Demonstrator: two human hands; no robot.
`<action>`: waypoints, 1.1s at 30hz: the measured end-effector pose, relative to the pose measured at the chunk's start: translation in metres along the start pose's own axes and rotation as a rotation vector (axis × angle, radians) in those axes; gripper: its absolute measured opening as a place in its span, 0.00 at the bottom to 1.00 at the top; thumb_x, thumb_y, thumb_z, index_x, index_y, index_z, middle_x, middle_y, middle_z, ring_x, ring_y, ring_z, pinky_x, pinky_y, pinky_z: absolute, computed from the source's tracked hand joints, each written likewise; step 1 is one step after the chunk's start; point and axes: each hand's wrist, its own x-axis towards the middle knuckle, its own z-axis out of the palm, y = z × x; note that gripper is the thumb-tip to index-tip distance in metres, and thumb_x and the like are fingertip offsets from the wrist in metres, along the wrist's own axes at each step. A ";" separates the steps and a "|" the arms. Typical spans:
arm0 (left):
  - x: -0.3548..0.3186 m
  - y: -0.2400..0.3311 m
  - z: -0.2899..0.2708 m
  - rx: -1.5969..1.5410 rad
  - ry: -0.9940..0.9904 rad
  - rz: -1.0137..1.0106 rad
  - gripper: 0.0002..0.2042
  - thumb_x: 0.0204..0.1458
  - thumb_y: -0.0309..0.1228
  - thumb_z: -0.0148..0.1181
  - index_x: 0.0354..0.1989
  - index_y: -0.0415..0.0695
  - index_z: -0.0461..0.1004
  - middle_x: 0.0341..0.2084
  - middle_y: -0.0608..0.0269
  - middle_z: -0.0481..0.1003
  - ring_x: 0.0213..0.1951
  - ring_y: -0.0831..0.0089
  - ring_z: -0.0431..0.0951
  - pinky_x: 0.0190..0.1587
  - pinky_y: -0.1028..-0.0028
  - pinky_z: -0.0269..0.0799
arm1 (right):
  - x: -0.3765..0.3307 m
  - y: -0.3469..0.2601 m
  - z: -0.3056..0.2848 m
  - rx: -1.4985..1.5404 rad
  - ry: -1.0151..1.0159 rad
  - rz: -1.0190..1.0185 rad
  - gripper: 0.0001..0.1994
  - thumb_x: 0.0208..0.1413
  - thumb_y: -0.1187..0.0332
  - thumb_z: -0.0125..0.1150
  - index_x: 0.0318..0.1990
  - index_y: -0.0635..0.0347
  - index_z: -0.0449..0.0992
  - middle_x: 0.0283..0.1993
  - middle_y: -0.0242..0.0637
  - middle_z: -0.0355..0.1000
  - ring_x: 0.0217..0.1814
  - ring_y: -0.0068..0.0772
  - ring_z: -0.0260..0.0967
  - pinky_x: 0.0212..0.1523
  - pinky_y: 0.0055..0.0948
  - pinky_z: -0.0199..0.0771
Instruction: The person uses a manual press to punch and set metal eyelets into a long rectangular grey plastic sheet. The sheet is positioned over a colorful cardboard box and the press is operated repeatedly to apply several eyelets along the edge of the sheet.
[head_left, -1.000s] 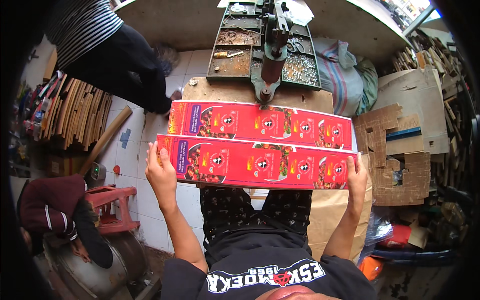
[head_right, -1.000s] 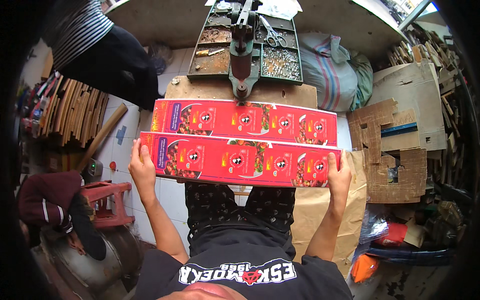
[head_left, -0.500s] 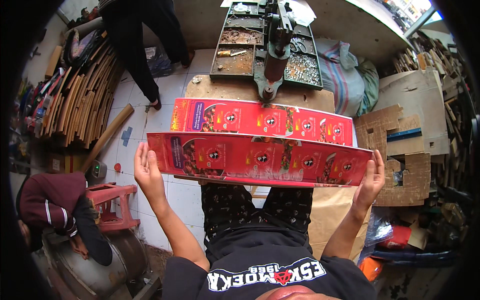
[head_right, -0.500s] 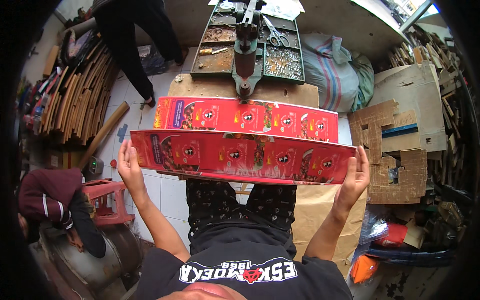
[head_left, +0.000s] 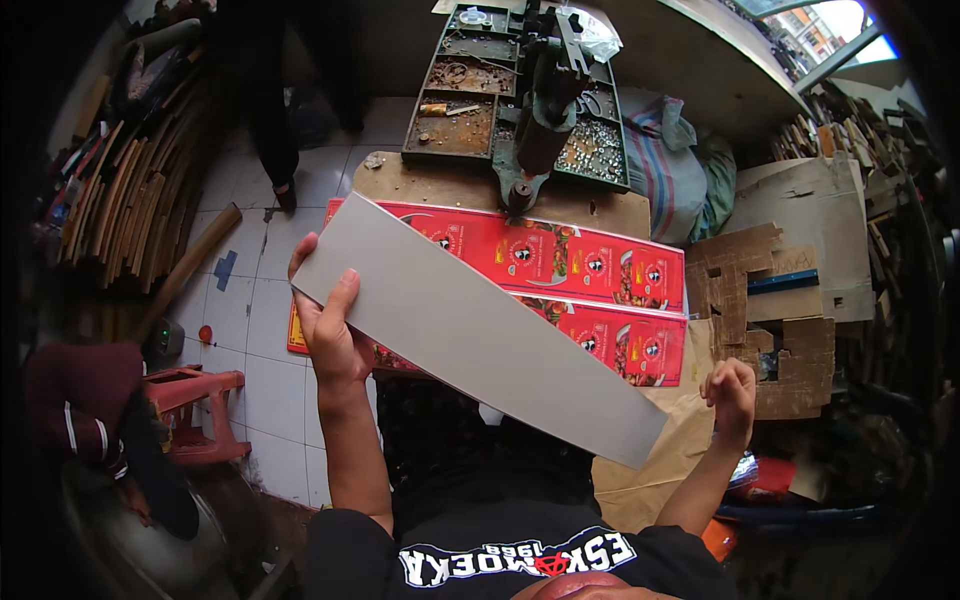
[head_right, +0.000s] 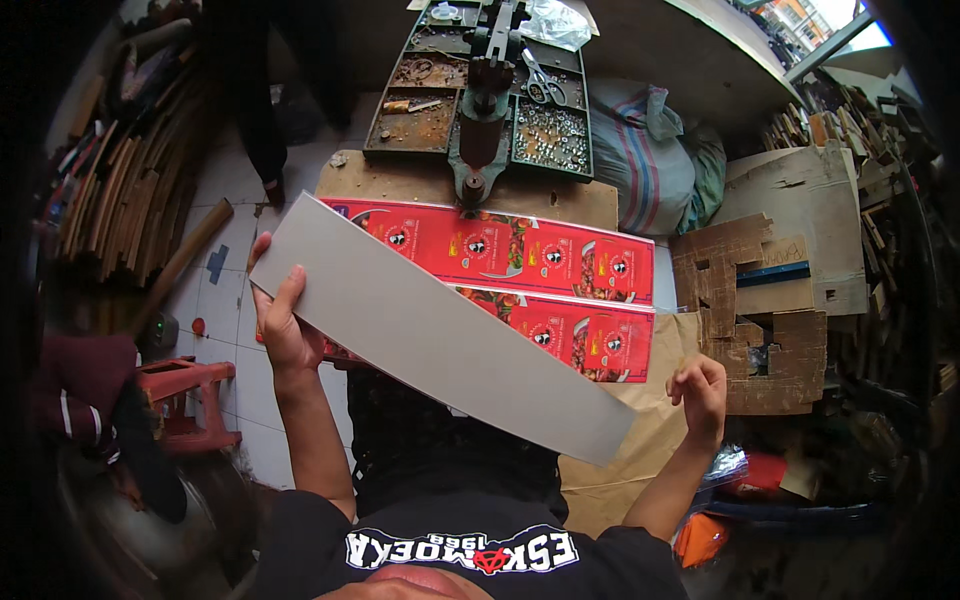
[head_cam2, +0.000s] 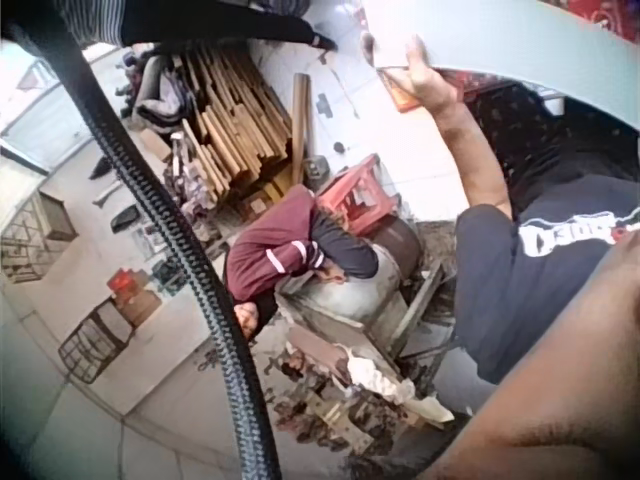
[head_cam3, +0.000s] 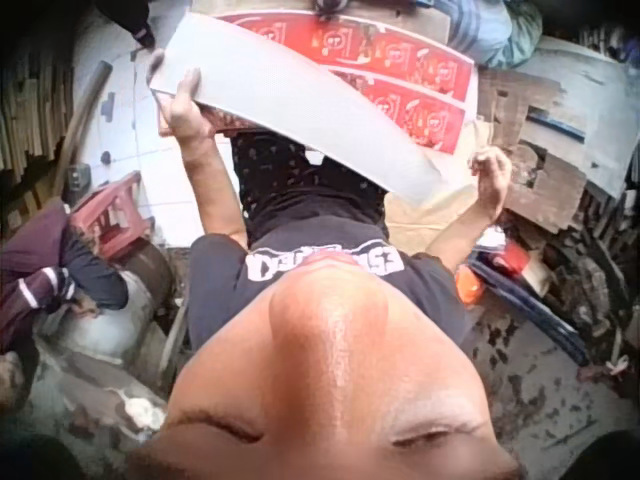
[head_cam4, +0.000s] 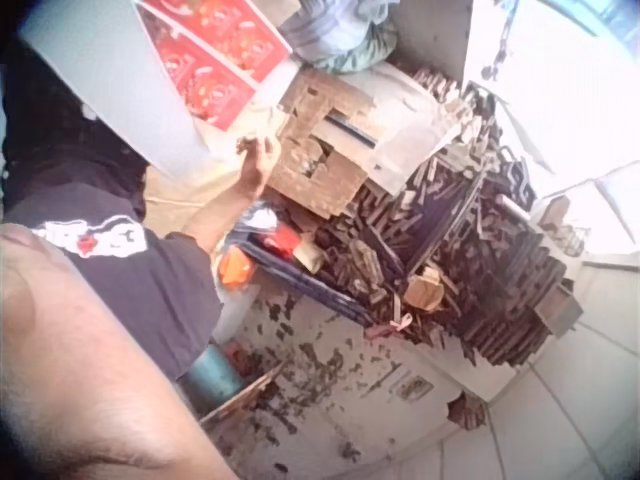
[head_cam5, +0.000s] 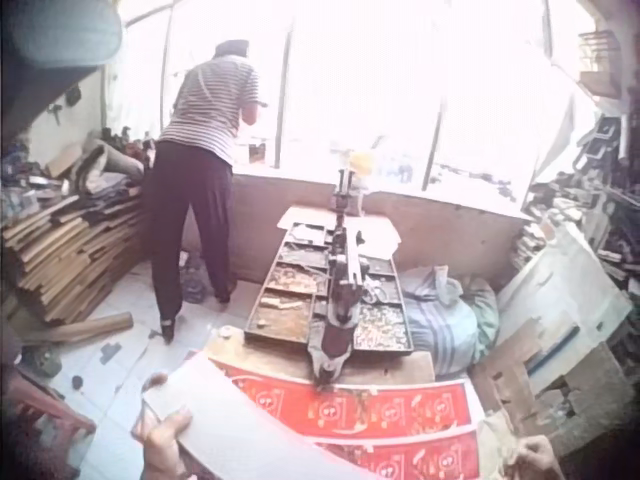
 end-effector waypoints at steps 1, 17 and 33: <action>0.002 -0.007 0.005 -0.011 -0.044 -0.007 0.27 0.54 0.20 0.53 0.64 0.47 0.57 0.54 0.53 0.66 0.55 0.65 0.70 0.60 0.66 0.68 | 0.014 -0.010 0.006 -0.191 -0.038 0.068 0.12 0.62 0.63 0.60 0.33 0.66 0.75 0.23 0.31 0.69 0.21 0.21 0.65 0.27 0.23 0.67; 0.017 -0.044 0.007 -0.048 -0.097 -0.160 0.28 0.55 0.20 0.53 0.64 0.45 0.54 0.53 0.52 0.66 0.55 0.65 0.71 0.58 0.65 0.71 | 0.344 0.023 0.138 -1.445 -0.092 -0.609 0.07 0.52 0.67 0.64 0.37 0.54 0.83 0.34 0.38 0.77 0.37 0.44 0.76 0.40 0.40 0.75; 0.018 -0.044 0.005 -0.077 -0.093 -0.171 0.28 0.54 0.20 0.53 0.65 0.44 0.54 0.53 0.51 0.66 0.54 0.65 0.71 0.59 0.65 0.70 | 0.285 0.018 0.202 -0.927 -0.408 -0.586 0.05 0.59 0.69 0.58 0.41 0.59 0.73 0.38 0.43 0.71 0.43 0.49 0.71 0.43 0.41 0.70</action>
